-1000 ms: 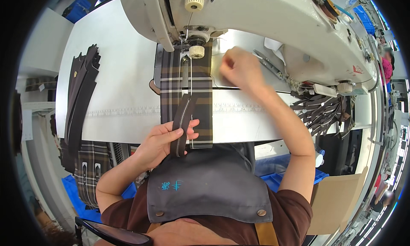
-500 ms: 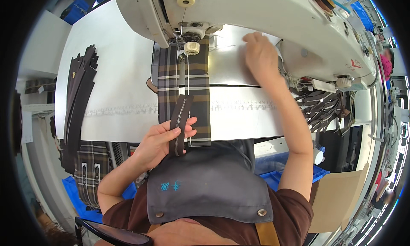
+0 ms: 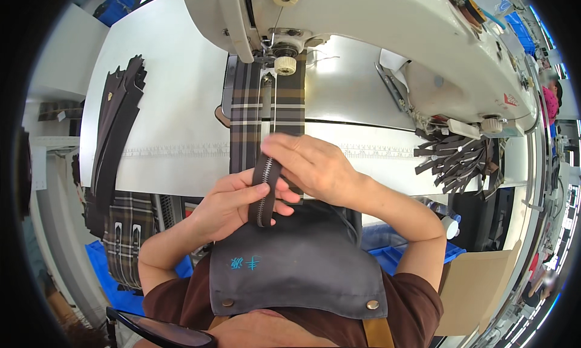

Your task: The person sews zippers onto plaid fabric pieces using an industrial sewing machine. They align the zipper with the fabric, guide it under the presser foot, and stitch along the edges. The person handles multiple fabric pieces, sewing zippers on both sides and trimming threads.

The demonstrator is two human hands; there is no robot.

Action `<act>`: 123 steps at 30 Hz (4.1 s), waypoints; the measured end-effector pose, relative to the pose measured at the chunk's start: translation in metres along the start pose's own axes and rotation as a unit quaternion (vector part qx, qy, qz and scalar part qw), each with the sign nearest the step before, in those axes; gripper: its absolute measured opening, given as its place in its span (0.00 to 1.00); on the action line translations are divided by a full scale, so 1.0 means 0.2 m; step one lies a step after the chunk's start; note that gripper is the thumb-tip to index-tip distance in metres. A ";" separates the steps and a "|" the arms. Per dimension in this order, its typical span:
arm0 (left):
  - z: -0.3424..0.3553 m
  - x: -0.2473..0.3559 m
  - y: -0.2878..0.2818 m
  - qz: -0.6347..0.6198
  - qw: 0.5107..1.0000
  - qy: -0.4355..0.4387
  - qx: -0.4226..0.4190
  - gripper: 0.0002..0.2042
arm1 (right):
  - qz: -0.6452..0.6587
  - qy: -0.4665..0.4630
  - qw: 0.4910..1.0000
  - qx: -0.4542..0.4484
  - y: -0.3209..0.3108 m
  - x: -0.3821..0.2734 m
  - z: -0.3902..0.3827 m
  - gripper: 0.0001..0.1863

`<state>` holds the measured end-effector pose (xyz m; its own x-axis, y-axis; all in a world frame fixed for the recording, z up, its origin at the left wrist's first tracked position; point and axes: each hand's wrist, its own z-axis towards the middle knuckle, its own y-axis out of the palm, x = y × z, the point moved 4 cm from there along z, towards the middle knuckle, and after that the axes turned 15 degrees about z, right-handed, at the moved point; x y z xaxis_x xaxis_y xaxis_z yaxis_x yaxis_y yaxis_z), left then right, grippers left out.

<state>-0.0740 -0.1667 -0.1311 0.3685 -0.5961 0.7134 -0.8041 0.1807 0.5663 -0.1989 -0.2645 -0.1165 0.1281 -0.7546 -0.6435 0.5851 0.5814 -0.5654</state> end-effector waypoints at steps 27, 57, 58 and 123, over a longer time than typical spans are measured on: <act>0.31 0.35 -0.49 0.802 0.415 0.323 0.282 0.11 | 0.009 -0.117 0.993 0.025 -0.01 0.07 0.24 0.14; 0.30 0.34 -0.48 0.807 0.382 0.312 0.323 0.12 | -0.189 -0.017 0.981 0.039 0.04 0.41 0.19 0.12; 0.30 0.34 -0.48 0.807 0.382 0.314 0.324 0.12 | -0.190 -0.016 0.981 0.040 0.04 0.41 0.20 0.12; -0.52 -0.05 -0.54 0.966 0.231 0.057 0.105 0.36 | -0.217 -0.001 0.976 0.039 0.04 0.38 0.19 0.11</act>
<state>0.0584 -0.0987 -0.1565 -0.7719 0.4639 -0.4347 0.4792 -0.0249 -0.8774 -0.1541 -0.3283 -0.1514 -0.1425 -0.9252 -0.3516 0.6435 0.1833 -0.7432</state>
